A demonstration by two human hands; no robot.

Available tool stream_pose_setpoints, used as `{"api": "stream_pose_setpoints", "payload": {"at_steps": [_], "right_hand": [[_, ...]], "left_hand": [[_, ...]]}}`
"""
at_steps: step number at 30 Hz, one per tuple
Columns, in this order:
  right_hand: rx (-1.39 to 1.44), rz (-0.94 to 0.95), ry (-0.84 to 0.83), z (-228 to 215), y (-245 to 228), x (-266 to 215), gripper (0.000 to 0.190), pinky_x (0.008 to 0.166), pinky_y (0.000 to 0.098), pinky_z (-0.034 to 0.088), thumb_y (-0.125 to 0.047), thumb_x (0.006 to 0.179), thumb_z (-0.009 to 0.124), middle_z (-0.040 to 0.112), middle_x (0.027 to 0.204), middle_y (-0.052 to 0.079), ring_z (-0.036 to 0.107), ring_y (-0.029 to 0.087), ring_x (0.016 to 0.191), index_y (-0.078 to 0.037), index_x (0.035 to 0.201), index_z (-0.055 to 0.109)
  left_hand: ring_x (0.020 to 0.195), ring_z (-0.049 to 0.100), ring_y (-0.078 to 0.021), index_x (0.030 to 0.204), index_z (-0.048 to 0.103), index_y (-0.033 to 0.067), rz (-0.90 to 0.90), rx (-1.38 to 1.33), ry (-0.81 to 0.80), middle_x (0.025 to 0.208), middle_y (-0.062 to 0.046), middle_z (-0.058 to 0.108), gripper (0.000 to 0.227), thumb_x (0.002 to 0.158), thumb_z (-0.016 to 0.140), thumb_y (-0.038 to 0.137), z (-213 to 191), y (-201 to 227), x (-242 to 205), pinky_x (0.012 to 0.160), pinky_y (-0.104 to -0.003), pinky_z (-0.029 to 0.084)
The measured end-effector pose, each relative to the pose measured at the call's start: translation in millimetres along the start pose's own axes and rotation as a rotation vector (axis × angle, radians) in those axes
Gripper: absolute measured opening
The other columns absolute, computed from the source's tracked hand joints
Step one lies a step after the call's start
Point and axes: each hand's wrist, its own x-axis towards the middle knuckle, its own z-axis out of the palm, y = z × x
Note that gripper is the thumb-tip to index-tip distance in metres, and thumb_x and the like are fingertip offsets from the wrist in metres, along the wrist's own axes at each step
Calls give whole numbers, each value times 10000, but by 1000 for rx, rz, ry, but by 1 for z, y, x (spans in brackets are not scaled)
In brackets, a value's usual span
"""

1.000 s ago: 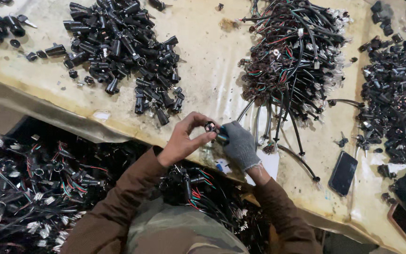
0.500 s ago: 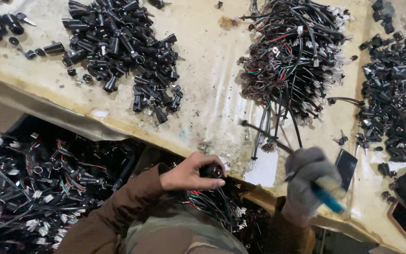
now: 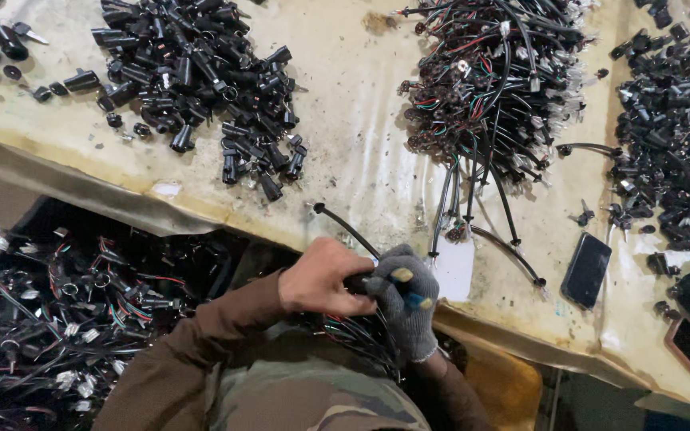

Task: The person repeatedly picks up black cylindrical connectors and wire harnesses from a table, joins them together, and places the assembled units into a bin below. The process is continuous and repetitive throughout the clip.

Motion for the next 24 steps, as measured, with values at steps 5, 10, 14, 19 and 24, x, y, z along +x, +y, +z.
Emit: {"api": "stream_pose_setpoints", "payload": {"at_steps": [5, 10, 14, 19, 24], "right_hand": [[627, -19, -46, -30, -2, -24, 219, 738, 331, 485, -214, 837, 778, 604, 965, 47, 559, 193, 813, -90, 915, 616], [1344, 48, -103, -22, 7, -52, 405, 507, 299, 438, -447, 875, 774, 595, 795, 7, 484, 137, 545, -133, 832, 521], [1282, 63, -128, -17, 20, -63, 433, 464, 339, 382, -445, 953, 749, 525, 639, -12, 441, 176, 479, -148, 738, 516], [1101, 77, -87, -14, 22, -73, 451, 481, 300, 372, -414, 936, 777, 524, 677, -13, 448, 132, 527, -112, 774, 483], [596, 155, 68, -41, 53, -24, 256, 525, 264, 406, -212, 975, 736, 577, 766, 44, 517, 125, 621, -67, 865, 557]], "left_hand": [[618, 652, -333, 866, 707, 97, 72, 170, 102, 690, -92, 654, 238, 734, 787, 278, 17, 9, -8, 513, -450, 463], [594, 631, -326, 801, 649, 62, 151, 133, 83, 659, -104, 615, 327, 715, 828, 321, 52, 29, -28, 518, -445, 465], [643, 664, -323, 960, 715, 63, 29, -119, 33, 727, -106, 660, 316, 769, 806, 297, 59, 36, -44, 552, -421, 509], [777, 683, -362, 1065, 720, 82, 10, -255, -31, 849, -150, 687, 305, 816, 782, 246, 52, 34, -27, 641, -432, 552], [810, 678, -344, 950, 710, 80, 30, 64, -111, 834, -108, 702, 269, 774, 802, 261, 18, 32, -3, 692, -450, 497]]}}
